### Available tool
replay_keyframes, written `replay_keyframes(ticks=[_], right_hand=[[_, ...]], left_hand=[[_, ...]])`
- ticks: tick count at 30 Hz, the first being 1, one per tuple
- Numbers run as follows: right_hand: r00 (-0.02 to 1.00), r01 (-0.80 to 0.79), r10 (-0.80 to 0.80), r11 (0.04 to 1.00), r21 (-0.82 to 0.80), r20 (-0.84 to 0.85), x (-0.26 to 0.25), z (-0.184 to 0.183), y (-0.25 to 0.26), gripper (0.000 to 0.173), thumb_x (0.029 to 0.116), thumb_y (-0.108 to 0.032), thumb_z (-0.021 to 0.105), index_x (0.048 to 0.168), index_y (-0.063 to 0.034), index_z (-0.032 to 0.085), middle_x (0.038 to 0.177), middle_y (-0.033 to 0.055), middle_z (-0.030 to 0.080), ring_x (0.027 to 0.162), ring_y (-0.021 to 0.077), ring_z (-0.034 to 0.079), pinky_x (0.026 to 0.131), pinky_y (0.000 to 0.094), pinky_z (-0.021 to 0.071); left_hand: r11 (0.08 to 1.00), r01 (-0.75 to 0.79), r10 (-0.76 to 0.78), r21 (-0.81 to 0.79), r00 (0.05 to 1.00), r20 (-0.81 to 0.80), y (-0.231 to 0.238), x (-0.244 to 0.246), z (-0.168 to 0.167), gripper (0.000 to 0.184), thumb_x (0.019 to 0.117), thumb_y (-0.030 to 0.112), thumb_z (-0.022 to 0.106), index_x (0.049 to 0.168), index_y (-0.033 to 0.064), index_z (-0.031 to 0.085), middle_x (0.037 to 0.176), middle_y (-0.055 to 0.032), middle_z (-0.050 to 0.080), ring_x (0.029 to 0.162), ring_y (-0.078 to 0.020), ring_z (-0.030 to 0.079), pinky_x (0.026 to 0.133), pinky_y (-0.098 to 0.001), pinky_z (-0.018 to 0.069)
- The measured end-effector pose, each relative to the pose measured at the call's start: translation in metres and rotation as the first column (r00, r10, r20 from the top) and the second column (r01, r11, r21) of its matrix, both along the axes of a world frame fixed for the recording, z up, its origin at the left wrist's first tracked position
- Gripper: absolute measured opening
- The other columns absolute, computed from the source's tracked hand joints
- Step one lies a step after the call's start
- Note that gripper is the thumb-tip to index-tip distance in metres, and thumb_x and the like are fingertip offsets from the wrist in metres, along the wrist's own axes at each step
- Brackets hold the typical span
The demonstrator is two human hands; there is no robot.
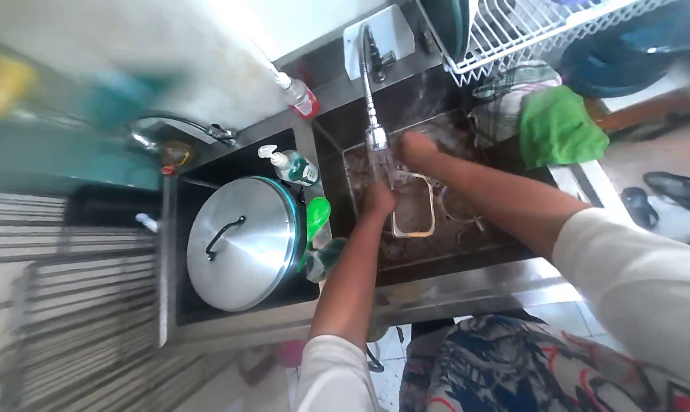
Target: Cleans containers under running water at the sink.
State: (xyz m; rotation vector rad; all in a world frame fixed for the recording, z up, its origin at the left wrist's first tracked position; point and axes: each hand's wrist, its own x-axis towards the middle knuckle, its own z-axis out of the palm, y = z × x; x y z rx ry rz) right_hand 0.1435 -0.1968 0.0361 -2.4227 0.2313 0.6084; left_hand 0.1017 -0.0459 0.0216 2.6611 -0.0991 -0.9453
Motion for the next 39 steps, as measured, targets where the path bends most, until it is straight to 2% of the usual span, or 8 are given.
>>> replay_keyframes(ticks=[7, 16, 21, 26, 30, 35, 37, 39], right_hand=[[0.993, 0.000, -0.003, 1.000, 0.026, 0.120, 0.008, 0.001, -0.060, 0.021, 0.0969, -0.016, 0.067, 0.111, -0.0030, 0.074, 0.110, 0.0235, 0.072, 0.107, 0.0435, 0.069, 0.091, 0.0689, 0.0524], [0.853, 0.352, -0.496, 0.775, 0.524, 0.160, 0.083, 0.016, -0.051, 0.034, 0.1064, -0.018, 0.053, 0.133, 0.0023, 0.061, 0.126, 0.0237, 0.066, 0.115, 0.0349, 0.066, 0.101, 0.0527, 0.0521], [0.884, 0.220, -0.275, 0.958, 0.182, 0.377, 0.138, 0.029, -0.049, 0.050, 0.1074, -0.012, 0.047, 0.155, 0.0001, 0.040, 0.143, 0.0273, 0.057, 0.135, 0.0419, 0.055, 0.112, 0.0563, 0.0449], [0.949, 0.104, -0.054, 0.984, -0.148, 0.309, 0.146, 0.031, -0.043, 0.029, 0.0999, -0.004, 0.058, 0.124, 0.0108, 0.063, 0.134, 0.0308, 0.060, 0.129, 0.0461, 0.058, 0.106, 0.0589, 0.0489], [0.967, 0.015, 0.048, 0.969, -0.248, 0.249, 0.132, 0.017, -0.043, 0.034, 0.1000, -0.001, 0.057, 0.131, 0.0137, 0.056, 0.137, 0.0334, 0.056, 0.128, 0.0505, 0.057, 0.102, 0.0630, 0.0495], [0.911, 0.171, -0.245, 0.957, 0.235, 0.333, 0.089, 0.036, -0.035, 0.048, 0.1117, -0.039, 0.041, 0.127, -0.0012, 0.066, 0.122, 0.0197, 0.069, 0.116, 0.0326, 0.067, 0.102, 0.0541, 0.0509], [0.930, 0.086, -0.236, 0.886, 0.456, 0.283, 0.048, 0.044, -0.022, 0.053, 0.1065, -0.051, 0.051, 0.115, -0.0020, 0.070, 0.104, 0.0146, 0.071, 0.094, 0.0252, 0.069, 0.088, 0.0507, 0.0551], [0.957, -0.047, -0.076, 0.912, 0.408, 0.280, 0.021, 0.035, -0.008, 0.051, 0.0992, -0.051, 0.065, 0.113, -0.0028, 0.072, 0.099, 0.0135, 0.072, 0.090, 0.0262, 0.071, 0.085, 0.0531, 0.0574]], left_hand=[[0.978, 0.195, -0.195, 0.068, 0.981, 0.000, -0.022, 0.019, 0.002, 0.042, 0.1030, 0.027, 0.057, 0.138, 0.0049, 0.058, 0.128, -0.0231, 0.065, 0.119, -0.0400, 0.064, 0.098, -0.0617, 0.0511], [0.960, 0.280, -0.277, -0.009, 0.954, 0.114, -0.015, 0.014, 0.003, 0.042, 0.1086, 0.023, 0.050, 0.147, 0.0076, 0.053, 0.131, -0.0223, 0.065, 0.121, -0.0389, 0.064, 0.104, -0.0577, 0.0493], [0.946, 0.318, -0.324, 0.060, 0.935, 0.144, -0.011, 0.006, 0.000, 0.039, 0.1099, 0.022, 0.047, 0.142, 0.0019, 0.056, 0.135, -0.0230, 0.062, 0.125, -0.0386, 0.061, 0.106, -0.0543, 0.0484], [0.937, 0.336, -0.347, 0.096, 0.926, 0.151, -0.006, 0.002, -0.004, 0.039, 0.1103, 0.023, 0.046, 0.142, 0.0029, 0.057, 0.134, -0.0222, 0.063, 0.122, -0.0386, 0.063, 0.104, -0.0541, 0.0499], [0.929, 0.350, -0.363, 0.121, 0.926, 0.102, -0.005, 0.000, -0.006, 0.041, 0.1100, 0.022, 0.045, 0.146, 0.0041, 0.053, 0.139, -0.0225, 0.060, 0.124, -0.0397, 0.062, 0.103, -0.0560, 0.0495], [0.929, 0.366, -0.370, 0.059, 0.923, 0.108, -0.002, -0.015, -0.006, 0.038, 0.1089, 0.019, 0.048, 0.143, 0.0034, 0.057, 0.135, -0.0246, 0.063, 0.119, -0.0432, 0.064, 0.100, -0.0600, 0.0511], [0.910, 0.407, -0.412, 0.075, 0.907, 0.089, -0.002, -0.021, -0.008, 0.038, 0.1093, 0.019, 0.047, 0.144, 0.0047, 0.055, 0.136, -0.0234, 0.062, 0.119, -0.0426, 0.064, 0.099, -0.0591, 0.0519], [0.891, 0.445, -0.453, 0.094, 0.887, 0.092, -0.003, -0.030, -0.010, 0.037, 0.1077, 0.015, 0.049, 0.143, 0.0048, 0.056, 0.134, -0.0226, 0.063, 0.116, -0.0412, 0.066, 0.097, -0.0572, 0.0542]])
